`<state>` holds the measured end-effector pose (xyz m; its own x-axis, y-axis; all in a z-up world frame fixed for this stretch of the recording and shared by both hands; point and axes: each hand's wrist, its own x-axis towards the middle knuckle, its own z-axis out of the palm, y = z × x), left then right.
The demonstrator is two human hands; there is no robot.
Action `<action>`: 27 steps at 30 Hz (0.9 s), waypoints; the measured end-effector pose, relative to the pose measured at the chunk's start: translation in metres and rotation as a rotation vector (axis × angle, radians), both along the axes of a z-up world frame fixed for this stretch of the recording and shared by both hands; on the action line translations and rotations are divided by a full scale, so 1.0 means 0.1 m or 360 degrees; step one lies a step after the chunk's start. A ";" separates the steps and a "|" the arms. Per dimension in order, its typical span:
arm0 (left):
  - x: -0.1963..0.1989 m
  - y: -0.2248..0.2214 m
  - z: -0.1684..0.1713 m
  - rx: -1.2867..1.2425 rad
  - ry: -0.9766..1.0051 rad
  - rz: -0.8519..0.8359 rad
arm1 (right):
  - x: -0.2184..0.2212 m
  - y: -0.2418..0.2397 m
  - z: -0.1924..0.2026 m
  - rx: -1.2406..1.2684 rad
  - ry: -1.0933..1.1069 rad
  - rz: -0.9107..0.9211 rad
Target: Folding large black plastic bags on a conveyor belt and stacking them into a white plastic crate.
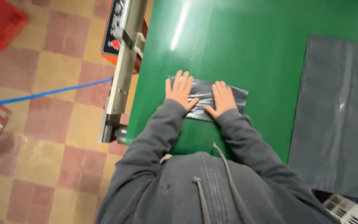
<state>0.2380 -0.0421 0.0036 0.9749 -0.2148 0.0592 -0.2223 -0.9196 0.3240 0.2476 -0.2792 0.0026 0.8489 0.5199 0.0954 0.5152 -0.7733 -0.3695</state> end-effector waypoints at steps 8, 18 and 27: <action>-0.39 0.76 0.02 0.0189 -0.0195 -0.0751 | -0.22 -0.08 0.45 -0.0224 -0.0078 -0.0085; -0.60 0.14 -0.11 -0.0948 0.1265 -0.1012 | -1.70 -0.08 -0.85 0.0908 0.0487 0.0297; -0.34 -0.05 -0.51 -0.0763 0.0221 -0.0171 | -1.06 -0.38 -0.74 0.2715 0.2069 -0.1302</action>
